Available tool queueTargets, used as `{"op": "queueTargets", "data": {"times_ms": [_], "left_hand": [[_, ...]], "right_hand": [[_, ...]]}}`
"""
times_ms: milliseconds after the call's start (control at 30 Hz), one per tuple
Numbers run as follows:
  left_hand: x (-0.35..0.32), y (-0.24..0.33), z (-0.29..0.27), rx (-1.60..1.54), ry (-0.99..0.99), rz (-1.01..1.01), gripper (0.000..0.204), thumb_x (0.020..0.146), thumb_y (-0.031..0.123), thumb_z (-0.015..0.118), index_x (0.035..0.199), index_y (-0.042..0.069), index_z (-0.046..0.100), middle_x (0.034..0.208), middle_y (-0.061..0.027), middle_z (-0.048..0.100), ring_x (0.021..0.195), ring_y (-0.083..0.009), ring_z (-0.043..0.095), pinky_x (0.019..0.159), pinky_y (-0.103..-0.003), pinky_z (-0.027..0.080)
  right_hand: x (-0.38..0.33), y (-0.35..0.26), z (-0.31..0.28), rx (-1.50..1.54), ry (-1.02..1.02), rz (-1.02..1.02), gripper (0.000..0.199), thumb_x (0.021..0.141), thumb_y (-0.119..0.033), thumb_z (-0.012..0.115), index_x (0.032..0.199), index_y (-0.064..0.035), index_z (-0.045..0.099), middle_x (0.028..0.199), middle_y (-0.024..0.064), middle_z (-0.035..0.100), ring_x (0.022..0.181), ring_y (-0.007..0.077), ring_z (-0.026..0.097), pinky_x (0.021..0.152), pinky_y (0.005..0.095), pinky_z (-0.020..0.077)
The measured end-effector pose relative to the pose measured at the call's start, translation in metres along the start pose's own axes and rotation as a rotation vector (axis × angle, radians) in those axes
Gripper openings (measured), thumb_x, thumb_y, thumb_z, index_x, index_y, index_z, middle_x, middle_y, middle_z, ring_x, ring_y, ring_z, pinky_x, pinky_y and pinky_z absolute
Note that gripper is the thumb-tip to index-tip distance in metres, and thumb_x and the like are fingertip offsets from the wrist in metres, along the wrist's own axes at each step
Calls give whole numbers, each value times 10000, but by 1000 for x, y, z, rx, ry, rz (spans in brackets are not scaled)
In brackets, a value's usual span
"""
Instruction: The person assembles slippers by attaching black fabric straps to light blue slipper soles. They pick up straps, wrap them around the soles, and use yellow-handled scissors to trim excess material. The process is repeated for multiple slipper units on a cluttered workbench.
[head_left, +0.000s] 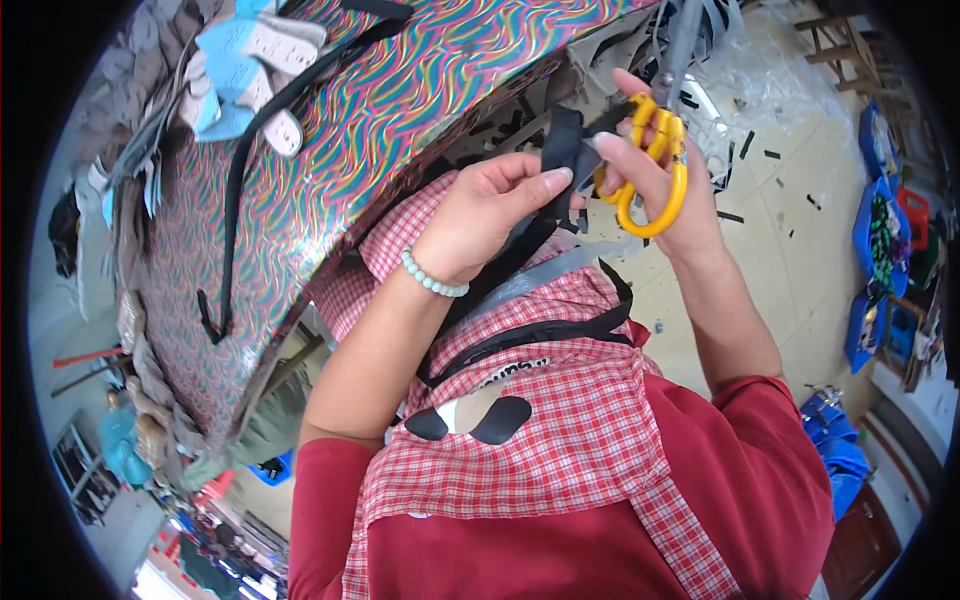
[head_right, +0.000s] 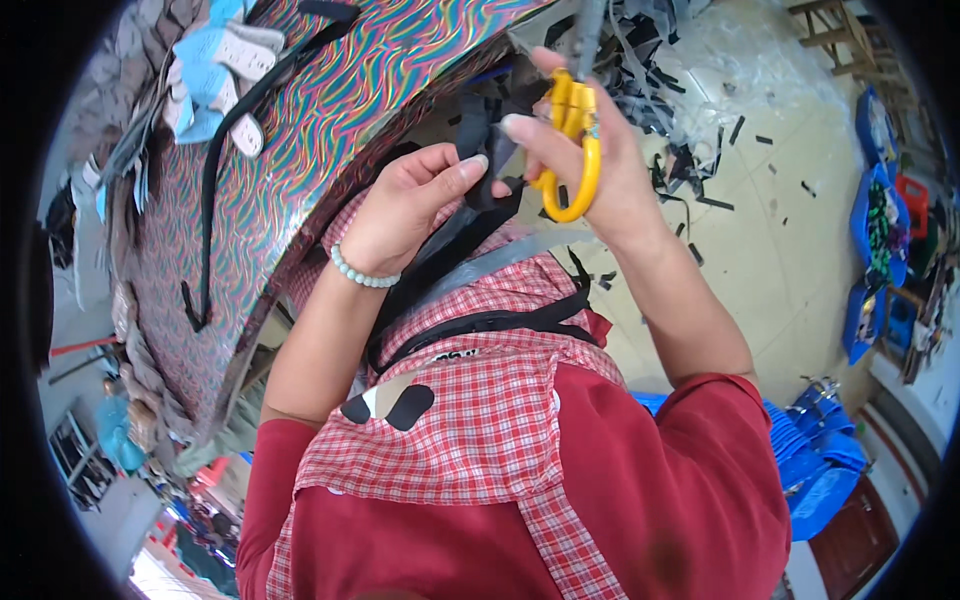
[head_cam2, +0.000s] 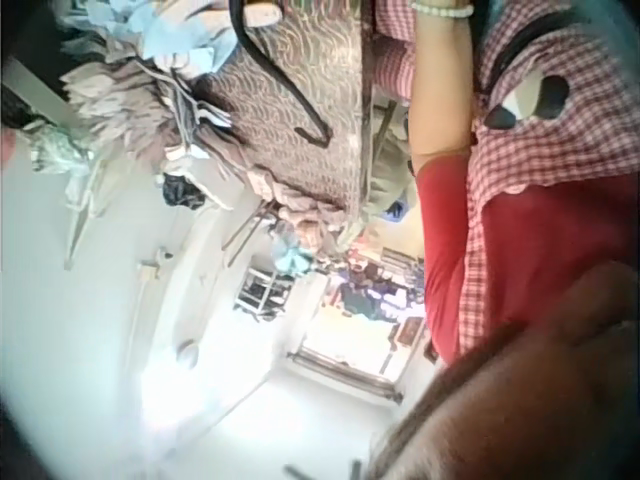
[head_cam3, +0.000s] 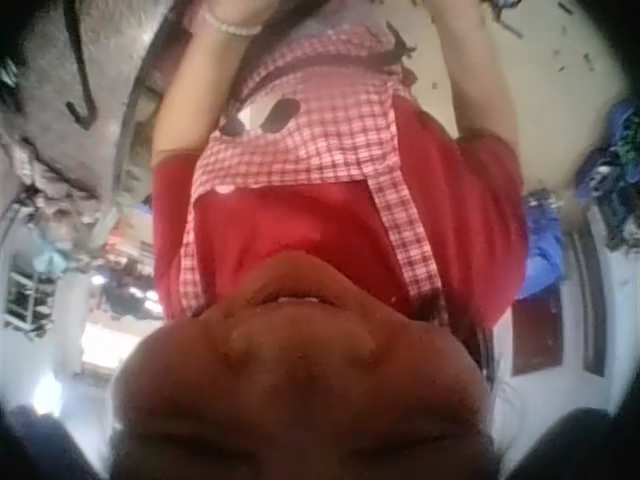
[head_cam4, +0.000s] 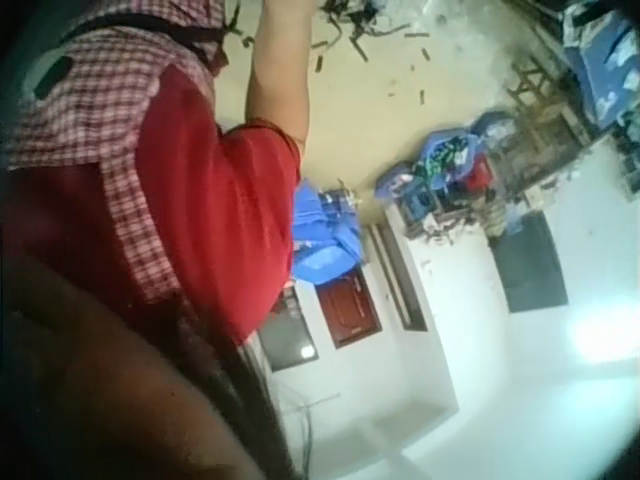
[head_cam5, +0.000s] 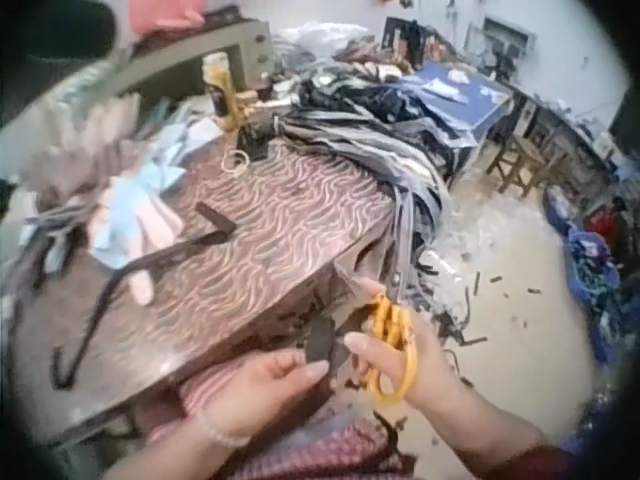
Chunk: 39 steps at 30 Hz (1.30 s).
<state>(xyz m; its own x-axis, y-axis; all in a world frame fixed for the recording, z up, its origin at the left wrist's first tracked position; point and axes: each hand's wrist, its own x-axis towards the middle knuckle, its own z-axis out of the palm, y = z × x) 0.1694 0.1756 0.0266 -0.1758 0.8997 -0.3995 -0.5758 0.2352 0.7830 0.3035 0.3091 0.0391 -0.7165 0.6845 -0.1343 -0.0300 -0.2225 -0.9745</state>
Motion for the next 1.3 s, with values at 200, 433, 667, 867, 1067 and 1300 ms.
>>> {"op": "queueTargets", "data": {"times_ms": [200,433,667,867,1067,1300], "left_hand": [[15,15,-12,97,42,21,187,948,164,554,1037,9,610,852,-46,663,793,-109,618,781,-256,482],[33,23,8,316,-34,-180,167,926,184,586,941,23,629,788,-13,652,729,-74,595,705,-217,461],[38,24,22,474,-44,-262,148,899,167,610,905,25,654,751,12,638,669,-30,546,622,-178,411],[45,22,32,661,-98,-340,149,900,171,609,882,32,660,716,30,627,639,-12,521,613,-169,395],[67,14,65,520,-150,-111,254,927,249,590,979,10,656,799,12,633,725,-25,529,679,-177,410],[48,61,53,819,-174,238,502,936,257,566,1318,-51,461,1264,-135,567,1170,-163,527,1017,-273,368]], "right_hand": [[-46,-5,-75,-517,-295,148,651,862,-277,681,1399,-70,377,921,41,519,826,137,556,734,268,463],[-57,14,-72,-521,-453,302,735,890,-435,605,1429,-31,310,1248,188,490,1125,262,487,977,320,372],[-58,24,-74,-443,-341,261,713,844,-442,668,1340,14,434,928,102,547,759,140,517,700,276,444],[-80,23,-78,-284,-154,442,506,837,-337,709,1224,-39,578,759,11,547,635,70,458,558,236,403],[-83,36,-126,-113,309,185,409,936,-386,544,1183,-66,611,687,-44,478,588,23,455,488,188,351],[-42,-34,-158,-574,583,-184,411,934,-258,566,1274,-29,533,752,-54,508,585,22,455,511,182,362]]}}
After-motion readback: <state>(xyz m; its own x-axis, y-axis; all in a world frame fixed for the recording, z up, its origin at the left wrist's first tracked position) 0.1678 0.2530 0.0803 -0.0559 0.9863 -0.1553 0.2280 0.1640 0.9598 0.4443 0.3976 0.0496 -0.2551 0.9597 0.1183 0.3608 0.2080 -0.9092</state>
